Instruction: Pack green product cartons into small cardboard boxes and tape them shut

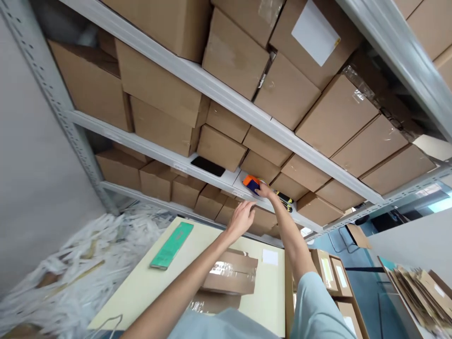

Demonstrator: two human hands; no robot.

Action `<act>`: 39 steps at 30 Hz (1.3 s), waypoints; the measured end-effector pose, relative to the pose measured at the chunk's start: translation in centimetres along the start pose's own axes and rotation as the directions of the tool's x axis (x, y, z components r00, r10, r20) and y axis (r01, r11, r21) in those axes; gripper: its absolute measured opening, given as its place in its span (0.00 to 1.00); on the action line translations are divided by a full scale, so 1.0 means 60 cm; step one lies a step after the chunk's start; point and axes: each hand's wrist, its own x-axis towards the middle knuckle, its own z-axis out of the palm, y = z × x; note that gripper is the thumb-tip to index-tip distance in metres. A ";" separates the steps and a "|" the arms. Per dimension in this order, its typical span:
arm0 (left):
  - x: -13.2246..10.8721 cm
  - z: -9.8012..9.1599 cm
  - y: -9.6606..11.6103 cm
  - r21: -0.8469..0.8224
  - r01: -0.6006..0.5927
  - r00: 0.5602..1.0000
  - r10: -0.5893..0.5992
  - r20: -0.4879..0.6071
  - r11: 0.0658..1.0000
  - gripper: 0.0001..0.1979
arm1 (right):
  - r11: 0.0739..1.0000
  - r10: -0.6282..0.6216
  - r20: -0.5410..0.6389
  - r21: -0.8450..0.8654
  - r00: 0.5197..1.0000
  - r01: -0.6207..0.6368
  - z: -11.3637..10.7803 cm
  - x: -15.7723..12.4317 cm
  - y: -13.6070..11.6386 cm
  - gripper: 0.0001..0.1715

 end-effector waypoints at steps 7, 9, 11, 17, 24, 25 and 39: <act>-0.085 0.005 -0.073 0.033 0.191 0.980 -0.193 0.054 0.981 0.21 | 0.994 0.109 -0.026 0.003 0.994 -0.108 0.069 -0.038 0.029 0.34; -0.146 0.008 -0.103 0.062 0.293 0.952 -0.297 0.078 0.954 0.23 | 0.994 0.109 -0.130 0.042 0.986 -0.104 0.121 -0.105 0.044 0.37; -0.222 0.003 -0.132 0.122 0.433 0.889 -0.446 0.108 0.893 0.25 | 0.986 0.150 -0.177 0.105 0.973 -0.133 0.187 -0.201 0.055 0.37; -0.392 -0.010 -0.156 0.266 0.667 0.652 -0.718 0.244 0.696 0.26 | 0.799 0.513 0.139 0.283 0.847 -0.530 0.372 -0.497 0.040 0.42; -0.402 0.052 -0.084 0.455 0.683 0.533 -0.816 0.226 0.572 0.39 | 0.618 0.637 0.285 0.367 0.716 -0.695 0.489 -0.561 0.005 0.64; -0.399 0.062 -0.073 0.479 0.677 0.528 -0.822 0.213 0.559 0.44 | 0.596 0.660 0.270 0.381 0.701 -0.707 0.499 -0.555 0.003 0.68; -0.440 0.090 -0.152 0.231 0.726 0.657 -0.752 0.044 0.648 0.27 | 0.457 0.688 0.326 0.500 0.648 -0.736 0.561 -0.581 0.071 0.41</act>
